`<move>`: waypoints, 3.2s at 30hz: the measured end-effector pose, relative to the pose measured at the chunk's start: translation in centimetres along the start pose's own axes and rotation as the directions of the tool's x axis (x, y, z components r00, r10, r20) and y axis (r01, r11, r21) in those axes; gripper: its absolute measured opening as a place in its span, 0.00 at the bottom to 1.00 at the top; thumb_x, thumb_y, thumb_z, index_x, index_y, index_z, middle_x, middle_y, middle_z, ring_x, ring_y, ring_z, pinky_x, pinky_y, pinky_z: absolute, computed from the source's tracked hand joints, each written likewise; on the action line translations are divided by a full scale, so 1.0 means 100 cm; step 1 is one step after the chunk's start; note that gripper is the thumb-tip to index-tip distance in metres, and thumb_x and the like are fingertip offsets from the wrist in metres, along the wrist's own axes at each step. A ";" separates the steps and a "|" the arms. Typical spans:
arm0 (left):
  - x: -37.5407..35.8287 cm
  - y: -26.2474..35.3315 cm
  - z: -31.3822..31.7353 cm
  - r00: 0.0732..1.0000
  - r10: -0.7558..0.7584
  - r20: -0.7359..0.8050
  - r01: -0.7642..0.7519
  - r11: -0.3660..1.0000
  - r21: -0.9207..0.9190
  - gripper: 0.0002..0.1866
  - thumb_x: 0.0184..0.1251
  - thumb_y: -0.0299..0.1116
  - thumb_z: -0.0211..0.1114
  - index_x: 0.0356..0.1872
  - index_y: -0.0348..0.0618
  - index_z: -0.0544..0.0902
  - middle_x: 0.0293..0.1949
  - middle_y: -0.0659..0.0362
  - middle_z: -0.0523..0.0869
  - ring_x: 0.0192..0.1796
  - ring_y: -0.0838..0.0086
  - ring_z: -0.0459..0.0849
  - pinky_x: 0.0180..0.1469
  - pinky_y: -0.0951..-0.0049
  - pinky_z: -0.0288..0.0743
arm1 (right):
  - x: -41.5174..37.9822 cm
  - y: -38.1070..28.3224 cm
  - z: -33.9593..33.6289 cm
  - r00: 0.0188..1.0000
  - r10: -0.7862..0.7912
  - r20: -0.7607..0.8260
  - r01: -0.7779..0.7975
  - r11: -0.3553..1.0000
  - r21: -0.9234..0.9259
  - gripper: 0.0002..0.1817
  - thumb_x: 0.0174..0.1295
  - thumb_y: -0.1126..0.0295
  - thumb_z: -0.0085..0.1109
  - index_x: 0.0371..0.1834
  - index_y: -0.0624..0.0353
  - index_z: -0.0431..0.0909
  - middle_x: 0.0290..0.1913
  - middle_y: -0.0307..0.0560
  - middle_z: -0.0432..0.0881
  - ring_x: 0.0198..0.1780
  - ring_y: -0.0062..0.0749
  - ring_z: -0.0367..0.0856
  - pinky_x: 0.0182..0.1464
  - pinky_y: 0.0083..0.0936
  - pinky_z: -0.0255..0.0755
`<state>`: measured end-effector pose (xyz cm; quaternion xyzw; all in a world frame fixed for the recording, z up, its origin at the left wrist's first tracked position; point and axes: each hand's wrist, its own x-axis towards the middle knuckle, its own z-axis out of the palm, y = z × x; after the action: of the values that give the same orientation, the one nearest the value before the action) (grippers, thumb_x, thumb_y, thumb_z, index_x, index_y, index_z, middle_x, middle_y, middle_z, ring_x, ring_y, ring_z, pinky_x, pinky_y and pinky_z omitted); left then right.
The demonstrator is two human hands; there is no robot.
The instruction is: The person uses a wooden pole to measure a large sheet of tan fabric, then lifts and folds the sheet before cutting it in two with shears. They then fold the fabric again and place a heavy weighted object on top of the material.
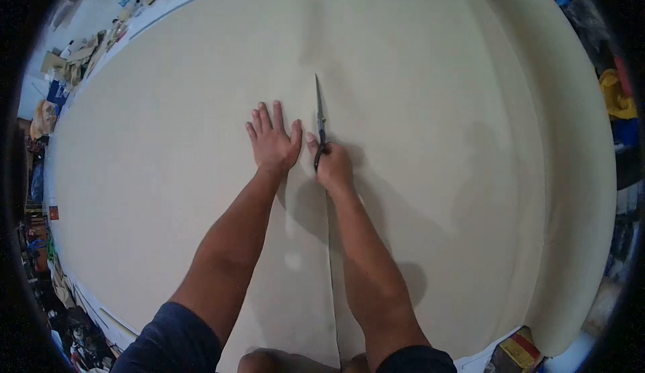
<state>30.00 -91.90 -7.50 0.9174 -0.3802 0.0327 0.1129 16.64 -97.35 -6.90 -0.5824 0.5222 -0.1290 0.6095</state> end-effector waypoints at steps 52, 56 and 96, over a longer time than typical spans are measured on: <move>-0.010 0.015 -0.012 0.972 -0.034 0.233 0.049 0.997 -0.058 0.40 0.67 0.53 0.50 0.75 0.42 0.54 0.75 0.35 0.48 0.77 0.41 0.45 0.74 0.40 0.34 | 0.172 -0.097 0.002 0.990 -0.023 0.139 -0.014 0.965 0.263 0.29 0.59 0.37 0.61 0.21 0.51 0.69 0.15 0.31 0.66 0.14 0.18 0.64 0.17 0.22 0.58; -0.012 0.015 -0.008 0.964 -0.047 0.260 0.061 0.997 -0.046 0.40 0.67 0.53 0.50 0.75 0.42 0.53 0.75 0.36 0.47 0.77 0.41 0.44 0.74 0.40 0.33 | 0.187 -0.118 -0.001 0.987 -0.003 0.159 -0.035 0.971 0.235 0.28 0.58 0.38 0.62 0.20 0.51 0.69 0.15 0.32 0.66 0.14 0.20 0.63 0.17 0.22 0.58; -0.008 0.010 -0.002 0.946 -0.047 0.320 0.079 0.993 -0.088 0.42 0.64 0.54 0.53 0.75 0.42 0.55 0.75 0.34 0.47 0.77 0.39 0.43 0.72 0.35 0.34 | 0.382 -0.227 0.024 0.998 -0.047 0.052 0.041 0.994 0.099 0.37 0.55 0.31 0.59 0.16 0.59 0.72 0.17 0.44 0.71 0.17 0.33 0.72 0.23 0.32 0.67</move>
<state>28.73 -91.95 -7.22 0.9156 -0.3651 -0.1377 0.0970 44.89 -131.74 -6.87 -0.5666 0.4855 -0.1517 0.6483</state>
